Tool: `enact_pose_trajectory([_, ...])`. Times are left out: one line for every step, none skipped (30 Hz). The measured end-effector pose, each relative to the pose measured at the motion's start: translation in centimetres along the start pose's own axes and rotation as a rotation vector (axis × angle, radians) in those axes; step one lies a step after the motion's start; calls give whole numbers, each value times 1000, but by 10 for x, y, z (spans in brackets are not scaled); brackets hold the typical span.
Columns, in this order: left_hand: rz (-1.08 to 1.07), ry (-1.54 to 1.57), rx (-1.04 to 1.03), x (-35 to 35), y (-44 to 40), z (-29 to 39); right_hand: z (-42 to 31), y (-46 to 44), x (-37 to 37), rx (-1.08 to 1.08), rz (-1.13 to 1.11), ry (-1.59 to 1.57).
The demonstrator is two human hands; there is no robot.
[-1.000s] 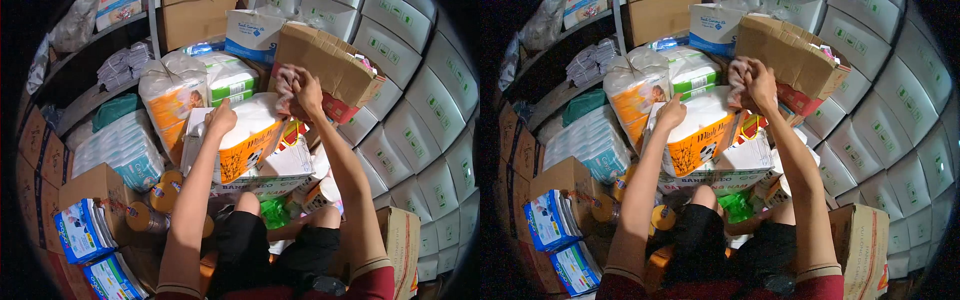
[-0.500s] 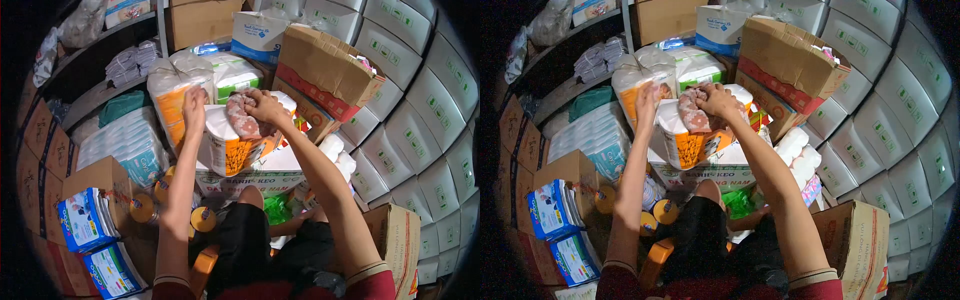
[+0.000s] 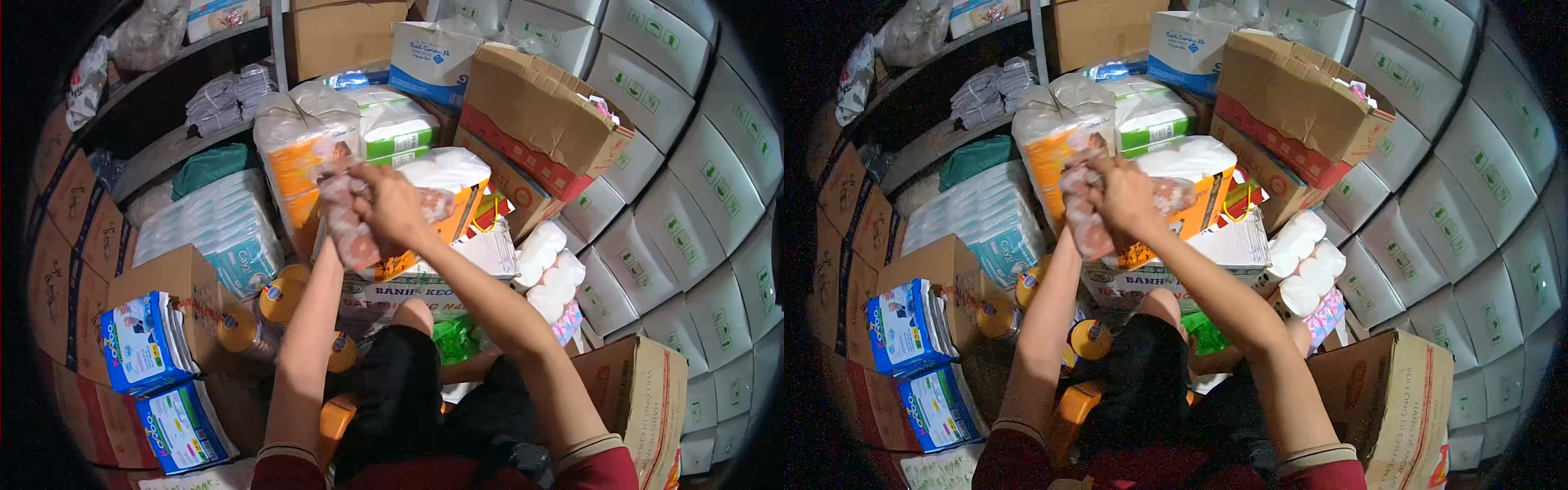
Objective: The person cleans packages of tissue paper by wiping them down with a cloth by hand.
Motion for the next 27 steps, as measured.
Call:
enact_pose_trajectory([214, -167, 26, 13, 6, 0, -11, 7, -1, 29, -2, -41])
enact_pose_trajectory([380, -293, 70, 20, 14, 4, -20, 14, -4, 57, -2, -81])
enact_pose_trajectory([477, -368, 118, 24, 22, 5, -27, 19, -6, 123, 20, -132])
enact_pose_trajectory([524, -411, 152, 25, 29, 8, -33, 24, -8, 179, 58, -190])
enact_pose_trajectory([537, -441, 172, 27, 34, 11, -38, 27, -6, 161, -4, -270])
enact_pose_trajectory([557, -467, 187, 28, 37, 15, -44, 30, -5, 144, -68, -350])
enact_pose_trajectory([556, -498, 189, 29, 39, 17, -44, 33, -7, 142, -98, -472])
enact_pose_trajectory([560, -535, 180, 27, 39, 22, -43, 32, -1, 165, -54, -524])
enact_pose_trajectory([561, -578, 162, 25, 33, 27, -42, 31, 5, 189, -9, -574])
enact_pose_trajectory([554, -635, 127, 21, 23, 32, -43, 29, 17, 214, 36, -625])
enact_pose_trajectory([534, -704, 79, 17, 9, 40, -32, 23, 27, 70, -34, -656])
enact_pose_trajectory([506, -780, 16, 11, -6, 46, -17, 14, 38, -31, -82, -684])
enact_pose_trajectory([455, -893, -76, 2, -24, 53, -1, 3, 48, -134, -132, -711])
enact_pose_trajectory([378, -1027, -165, -11, -38, 57, 18, -7, 58, -124, -51, -836])
enact_pose_trajectory([293, -1163, -244, -29, -51, 59, 15, -7, 93, -14, 81, -899])
enact_pose_trajectory([184, -1303, -276, -52, -62, 55, 38, -14, 108, -10, 186, -799])
enact_pose_trajectory([51, -1506, -181, -81, -69, 43, 56, -16, 125, -16, 310, -885])
enact_pose_trajectory([-88, -1702, -81, -104, -75, 27, 68, -14, 142, -70, 382, -833])
enact_pose_trajectory([-235, -1888, 26, -117, -76, 9, 78, -9, 157, -127, 468, -873])
enact_pose_trajectory([-293, -2009, 62, -123, -75, -4, 93, -6, 169, -248, 527, -763])
enact_pose_trajectory([-355, -2128, 96, -128, -74, -18, 105, -2, 175, -286, 541, -879])
enact_pose_trajectory([-421, -2245, 130, -130, -75, -28, 116, 1, 181, -323, 556, -994])
enact_pose_trajectory([-372, -2235, 253, -104, -80, -39, 129, 4, 187, -327, 569, -1011])
enact_pose_trajectory([-351, -2241, 306, -100, -79, -41, 143, 7, 191, -331, 583, -1029])
enact_pose_trajectory([-330, -2247, 359, -96, -75, -43, 155, 8, 194, -305, 556, -1095])
enact_pose_trajectory([-307, -2253, 414, -92, -73, -43, 160, 11, 201, -305, 561, -1050])
enact_pose_trajectory([-288, -2201, 419, -90, -75, -41, 165, 16, 207, -309, 565, -1010])
Point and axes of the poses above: each hand's wrist, its own y-axis away from the middle knuckle, its own x-axis out of the back of the hand, z = x × y, the point moved 6 cm from there along -y, towards the middle knuckle, and after that the axes turned 10 degrees about -x, right-handed, at the moved point
